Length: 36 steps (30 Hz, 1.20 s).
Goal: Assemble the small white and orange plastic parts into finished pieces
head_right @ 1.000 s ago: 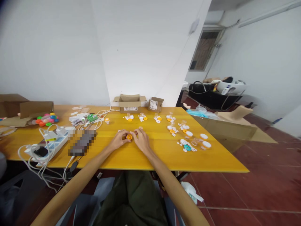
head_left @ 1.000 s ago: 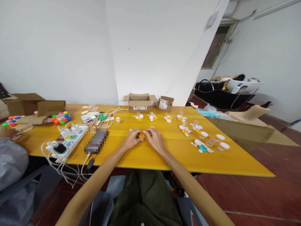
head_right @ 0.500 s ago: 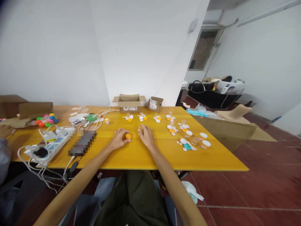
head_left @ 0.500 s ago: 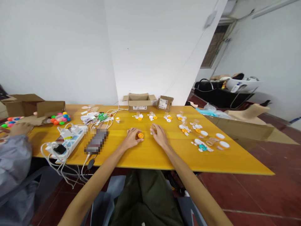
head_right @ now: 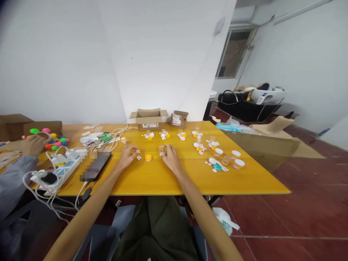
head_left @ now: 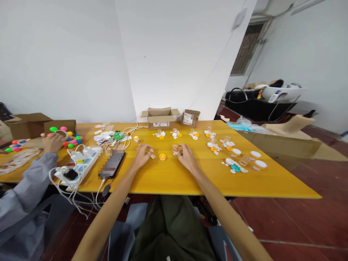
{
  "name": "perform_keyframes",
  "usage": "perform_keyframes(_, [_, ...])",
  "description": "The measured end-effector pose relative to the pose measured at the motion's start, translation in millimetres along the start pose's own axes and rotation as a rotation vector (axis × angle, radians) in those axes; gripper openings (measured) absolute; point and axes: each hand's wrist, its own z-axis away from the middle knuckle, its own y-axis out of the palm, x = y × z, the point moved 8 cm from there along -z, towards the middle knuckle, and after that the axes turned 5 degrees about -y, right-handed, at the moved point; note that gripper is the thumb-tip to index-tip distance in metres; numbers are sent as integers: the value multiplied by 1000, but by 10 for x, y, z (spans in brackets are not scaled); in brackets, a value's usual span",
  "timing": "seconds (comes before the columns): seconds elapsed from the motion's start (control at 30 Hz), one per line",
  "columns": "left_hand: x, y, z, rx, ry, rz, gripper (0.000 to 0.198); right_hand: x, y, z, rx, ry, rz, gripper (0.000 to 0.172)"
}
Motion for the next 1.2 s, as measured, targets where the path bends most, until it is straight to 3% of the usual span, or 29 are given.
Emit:
perform_keyframes(0.23, [-113,169,103,128,201,-136,15,99,-54,33,127,1,233,27])
perform_keyframes(0.6, [-169,157,114,146,213,-151,11,223,28,50,253,-138,308,21])
perform_keyframes(0.87, [-143,146,116,118,216,-189,15,199,51,52,251,-133,260,20])
perform_keyframes(1.0, [-88,116,100,70,202,-234,20,179,50,37,195,-119,128,20])
perform_keyframes(1.2, [-58,151,103,89,209,-266,20,213,25,15,103,-151,-52,20])
